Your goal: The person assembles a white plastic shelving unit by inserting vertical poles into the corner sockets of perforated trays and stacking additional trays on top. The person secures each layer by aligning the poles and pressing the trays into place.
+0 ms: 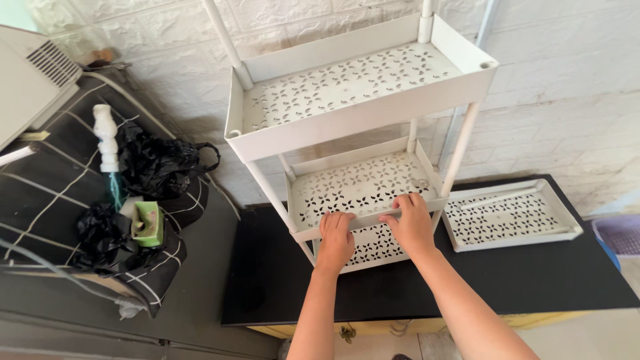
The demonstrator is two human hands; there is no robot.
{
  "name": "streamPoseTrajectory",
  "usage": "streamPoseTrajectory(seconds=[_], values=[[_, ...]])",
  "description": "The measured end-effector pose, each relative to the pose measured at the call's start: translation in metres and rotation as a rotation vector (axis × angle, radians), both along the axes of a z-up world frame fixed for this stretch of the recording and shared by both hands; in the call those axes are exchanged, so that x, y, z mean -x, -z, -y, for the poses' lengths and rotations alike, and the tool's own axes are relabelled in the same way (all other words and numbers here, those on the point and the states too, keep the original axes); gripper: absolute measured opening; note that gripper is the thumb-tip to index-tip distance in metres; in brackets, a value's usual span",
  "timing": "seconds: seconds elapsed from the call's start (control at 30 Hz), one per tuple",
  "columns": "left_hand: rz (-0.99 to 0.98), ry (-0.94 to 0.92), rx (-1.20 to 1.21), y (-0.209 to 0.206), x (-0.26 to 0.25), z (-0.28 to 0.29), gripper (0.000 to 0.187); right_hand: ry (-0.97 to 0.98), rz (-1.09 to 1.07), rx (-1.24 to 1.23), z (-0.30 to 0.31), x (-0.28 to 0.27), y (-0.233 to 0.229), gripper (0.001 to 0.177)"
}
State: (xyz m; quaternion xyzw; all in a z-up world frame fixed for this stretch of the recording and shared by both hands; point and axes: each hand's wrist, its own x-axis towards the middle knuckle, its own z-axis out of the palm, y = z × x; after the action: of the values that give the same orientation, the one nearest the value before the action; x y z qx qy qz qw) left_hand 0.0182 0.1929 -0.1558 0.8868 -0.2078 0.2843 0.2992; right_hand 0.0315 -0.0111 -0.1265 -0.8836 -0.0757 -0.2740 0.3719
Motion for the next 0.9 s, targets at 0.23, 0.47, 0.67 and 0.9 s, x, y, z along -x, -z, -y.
streamPoseTrajectory(seconds=[0.23, 0.47, 0.67, 0.9], values=[[-0.072, 0.059, -0.024, -0.003, -0.013, -0.010, 0.047, 0.094, 0.074, 0.016, -0.008, 0.009, 0.004, 0.046], [0.060, 0.039, 0.005, -0.018, -0.005, 0.000, 0.048, 0.083, 0.133, 0.016, -0.012, 0.025, -0.013, 0.043], [0.053, 0.172, 0.260, -0.020, 0.030, 0.040, 0.050, 0.062, 0.156, 0.017, -0.009, 0.087, -0.001, 0.028], [-0.728, 0.510, 0.385, 0.008, 0.078, 0.133, 0.043, 0.010, -0.514, 0.138, 0.073, 0.121, 0.054, 0.040]])
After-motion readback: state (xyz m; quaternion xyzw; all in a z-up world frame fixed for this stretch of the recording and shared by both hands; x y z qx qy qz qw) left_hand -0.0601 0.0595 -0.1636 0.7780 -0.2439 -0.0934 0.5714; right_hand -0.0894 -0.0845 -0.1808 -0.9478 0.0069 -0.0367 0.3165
